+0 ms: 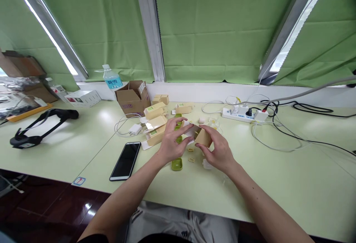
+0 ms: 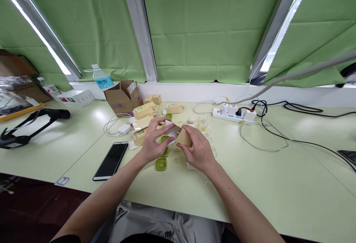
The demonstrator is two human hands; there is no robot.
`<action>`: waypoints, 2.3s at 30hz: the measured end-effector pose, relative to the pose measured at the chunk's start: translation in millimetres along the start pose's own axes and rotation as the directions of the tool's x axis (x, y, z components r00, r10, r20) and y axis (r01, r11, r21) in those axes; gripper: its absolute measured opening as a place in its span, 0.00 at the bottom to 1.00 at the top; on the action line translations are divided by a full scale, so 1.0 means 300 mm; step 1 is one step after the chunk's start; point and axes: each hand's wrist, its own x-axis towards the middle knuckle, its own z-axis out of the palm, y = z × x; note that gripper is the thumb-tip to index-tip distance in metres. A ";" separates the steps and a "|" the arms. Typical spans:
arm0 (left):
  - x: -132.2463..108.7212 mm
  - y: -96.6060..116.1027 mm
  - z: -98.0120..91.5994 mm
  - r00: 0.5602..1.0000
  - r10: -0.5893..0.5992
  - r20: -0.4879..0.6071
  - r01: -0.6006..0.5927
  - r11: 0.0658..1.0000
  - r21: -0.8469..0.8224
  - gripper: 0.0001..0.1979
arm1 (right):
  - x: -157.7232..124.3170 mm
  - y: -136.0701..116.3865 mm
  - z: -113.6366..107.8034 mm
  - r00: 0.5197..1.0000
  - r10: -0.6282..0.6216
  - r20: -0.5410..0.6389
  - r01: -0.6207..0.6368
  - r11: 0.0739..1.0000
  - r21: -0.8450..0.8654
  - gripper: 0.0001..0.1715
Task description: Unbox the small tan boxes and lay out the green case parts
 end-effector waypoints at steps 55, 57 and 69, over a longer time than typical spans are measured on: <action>-0.297 0.221 -0.106 0.743 -0.280 0.607 0.360 0.933 -0.011 0.10 | 0.068 0.030 -0.062 0.641 0.711 0.289 -0.473 0.069 0.879 0.34; -0.298 0.222 -0.089 0.744 -0.291 0.602 0.349 0.937 0.022 0.09 | 0.074 0.017 -0.066 0.646 0.691 0.325 -0.459 0.012 0.888 0.30; -0.191 0.240 -0.122 0.829 -0.244 0.503 0.253 0.966 0.052 0.17 | 0.078 -0.015 -0.068 0.709 0.542 0.451 -0.464 -0.122 0.877 0.22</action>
